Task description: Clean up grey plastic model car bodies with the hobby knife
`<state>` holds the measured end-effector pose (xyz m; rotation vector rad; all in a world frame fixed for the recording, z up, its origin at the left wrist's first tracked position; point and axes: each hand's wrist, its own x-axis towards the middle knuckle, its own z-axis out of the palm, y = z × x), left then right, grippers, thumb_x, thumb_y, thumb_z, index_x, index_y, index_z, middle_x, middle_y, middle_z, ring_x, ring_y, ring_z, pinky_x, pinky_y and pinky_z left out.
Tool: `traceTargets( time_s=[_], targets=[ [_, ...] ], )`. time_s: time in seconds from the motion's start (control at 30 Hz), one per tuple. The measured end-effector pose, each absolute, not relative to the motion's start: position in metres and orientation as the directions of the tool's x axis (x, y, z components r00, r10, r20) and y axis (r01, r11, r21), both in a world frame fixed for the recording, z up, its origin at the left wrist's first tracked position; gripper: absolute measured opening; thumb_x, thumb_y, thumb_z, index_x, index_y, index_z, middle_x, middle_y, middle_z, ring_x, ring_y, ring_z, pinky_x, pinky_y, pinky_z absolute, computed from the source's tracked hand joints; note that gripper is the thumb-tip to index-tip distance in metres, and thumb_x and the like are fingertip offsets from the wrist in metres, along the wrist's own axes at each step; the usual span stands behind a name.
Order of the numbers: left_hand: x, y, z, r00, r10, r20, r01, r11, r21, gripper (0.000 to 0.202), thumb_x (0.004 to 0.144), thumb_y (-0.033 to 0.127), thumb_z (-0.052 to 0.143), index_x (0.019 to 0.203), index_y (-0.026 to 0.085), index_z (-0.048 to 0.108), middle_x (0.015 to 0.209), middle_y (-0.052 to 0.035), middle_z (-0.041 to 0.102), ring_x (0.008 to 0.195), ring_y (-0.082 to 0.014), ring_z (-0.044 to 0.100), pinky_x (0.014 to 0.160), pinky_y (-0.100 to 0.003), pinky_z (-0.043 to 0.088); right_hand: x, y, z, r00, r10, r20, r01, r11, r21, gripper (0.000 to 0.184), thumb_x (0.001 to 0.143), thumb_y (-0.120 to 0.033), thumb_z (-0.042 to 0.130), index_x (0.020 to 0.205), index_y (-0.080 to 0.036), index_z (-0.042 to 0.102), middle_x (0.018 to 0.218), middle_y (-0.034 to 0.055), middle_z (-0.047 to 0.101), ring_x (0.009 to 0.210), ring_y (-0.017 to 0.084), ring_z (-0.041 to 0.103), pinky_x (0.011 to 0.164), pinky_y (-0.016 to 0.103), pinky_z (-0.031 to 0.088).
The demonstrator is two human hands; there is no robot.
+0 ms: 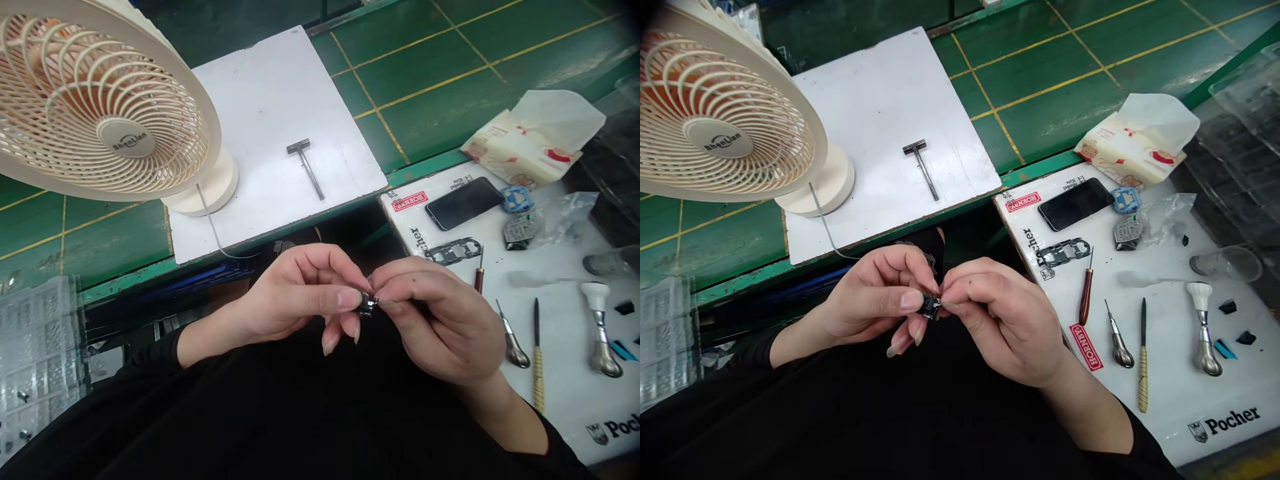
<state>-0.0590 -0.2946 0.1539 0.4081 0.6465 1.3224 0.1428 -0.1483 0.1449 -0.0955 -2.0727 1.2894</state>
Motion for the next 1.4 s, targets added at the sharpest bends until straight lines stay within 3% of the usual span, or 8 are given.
traceTargets(
  time_s=[0.7,1.03,1.4],
  targets=[
    [-0.066,-0.294,0.147,0.141,0.974,-0.176,-0.796,0.217,0.565,0.008,0.112,0.02,0.089,0.117,0.014,0.088,0.088,-0.0087,0.092,0.056,-0.0148,0.082,0.054,-0.019,0.067,0.135,-0.148,0.146,-0.762,0.386,0.52,-0.287,0.519,-0.805,0.023,0.11,-0.001,0.078,0.121,-0.021,0.078,0.113,0.0031,0.085,0.102,0.014,0.084,0.095,0.023,0.071],
    [-0.068,-0.294,0.139,0.252,0.95,-0.187,-0.865,0.307,0.397,0.013,0.111,0.026,0.09,0.119,0.015,0.088,0.085,-0.009,0.089,0.056,-0.0154,0.08,0.057,-0.022,0.069,0.129,-0.152,0.152,-0.765,0.406,0.5,-0.262,0.513,-0.817,0.021,0.111,-0.004,0.077,0.122,-0.022,0.076,0.11,0.0031,0.083,0.098,0.014,0.083,0.09,0.024,0.071],
    [-0.067,-0.296,0.135,0.259,0.935,-0.244,-0.839,0.343,0.423,0.023,0.106,0.036,0.095,0.116,0.02,0.083,0.076,-0.0038,0.081,0.047,-0.0139,0.068,0.056,-0.025,0.067,0.128,-0.154,0.155,-0.776,0.392,0.494,-0.231,0.552,-0.801,0.022,0.113,-0.006,0.076,0.124,-0.025,0.075,0.109,0.0047,0.084,0.096,0.018,0.084,0.087,0.03,0.073]
  ],
)
